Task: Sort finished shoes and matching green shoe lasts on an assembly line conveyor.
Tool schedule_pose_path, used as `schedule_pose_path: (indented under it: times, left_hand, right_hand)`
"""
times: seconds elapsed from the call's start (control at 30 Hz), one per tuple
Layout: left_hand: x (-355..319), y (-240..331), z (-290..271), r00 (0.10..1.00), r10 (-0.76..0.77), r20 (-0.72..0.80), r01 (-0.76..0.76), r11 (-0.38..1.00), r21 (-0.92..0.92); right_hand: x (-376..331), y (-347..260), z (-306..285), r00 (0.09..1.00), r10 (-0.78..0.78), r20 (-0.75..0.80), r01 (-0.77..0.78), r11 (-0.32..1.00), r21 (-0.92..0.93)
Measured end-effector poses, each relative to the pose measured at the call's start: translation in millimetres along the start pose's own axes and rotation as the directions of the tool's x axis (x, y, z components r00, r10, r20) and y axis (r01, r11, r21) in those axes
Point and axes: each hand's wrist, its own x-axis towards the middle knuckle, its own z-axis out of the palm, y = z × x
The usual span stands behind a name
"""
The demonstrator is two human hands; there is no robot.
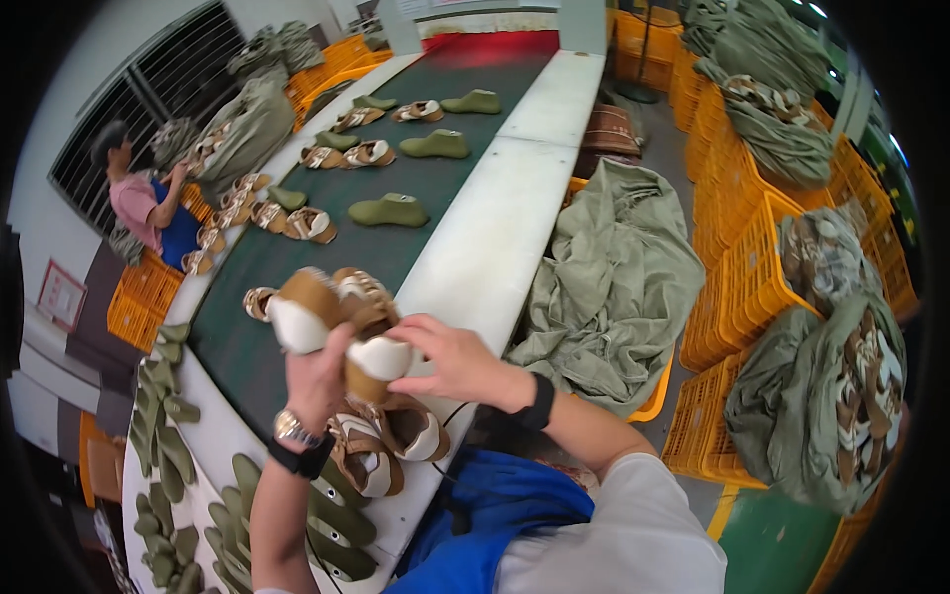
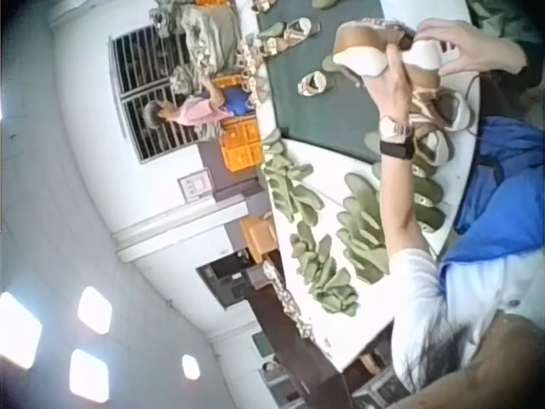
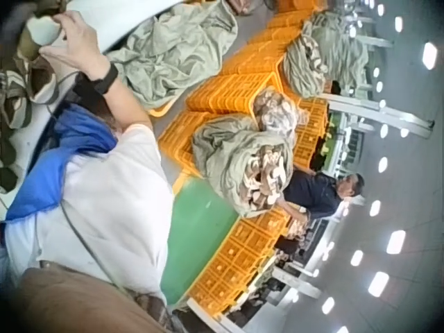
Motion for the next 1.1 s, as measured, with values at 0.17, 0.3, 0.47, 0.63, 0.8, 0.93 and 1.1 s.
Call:
schedule_pose_path:
  times: [0.17, 0.3, 0.47, 0.63, 0.8, 0.93, 1.1]
  left_hand:
    - [-5.0, -17.4, 42.6, 0.809, 0.464, 0.359, -0.584, 0.576, 0.572]
    - [-18.2, -35.1, 44.4, 0.839, 0.244, 0.487, -0.500, 0.700, 0.510]
    - [-54.1, -31.3, 65.5, 0.677, 0.225, 0.701, -0.643, 0.644, 0.414]
    - [-47.8, -38.4, 73.7, 0.689, 0.081, 0.720, -0.556, 0.697, 0.453]
    - [-59.8, -49.2, 75.7, 0.826, 0.153, 0.543, -0.419, 0.810, 0.410]
    - [-62.2, -40.7, 77.3, 0.838, 0.085, 0.539, -0.348, 0.844, 0.408]
    - [-77.6, -43.4, 82.7, 0.859, 0.033, 0.511, -0.317, 0.818, 0.480]
  right_hand:
    - [-28.5, 11.1, -7.8, 0.976, 0.206, 0.073, -0.216, 0.963, 0.162]
    - [-41.8, 62.7, -10.7, 0.990, 0.125, 0.070, -0.114, 0.982, -0.149]
    - [-56.2, 92.6, 3.2, 0.976, 0.198, 0.089, -0.150, 0.913, -0.378]
    - [-50.3, 90.3, -15.2, 0.978, 0.120, 0.169, -0.032, 0.893, -0.450]
    - [-39.7, 62.7, -85.9, 0.929, 0.000, 0.370, 0.037, 0.995, -0.093]
    - [-23.7, -1.9, -164.4, 0.920, 0.019, 0.391, -0.058, 0.994, 0.088]
    - [-15.2, -48.6, -207.9, 0.959, -0.056, 0.277, 0.010, 0.986, 0.167]
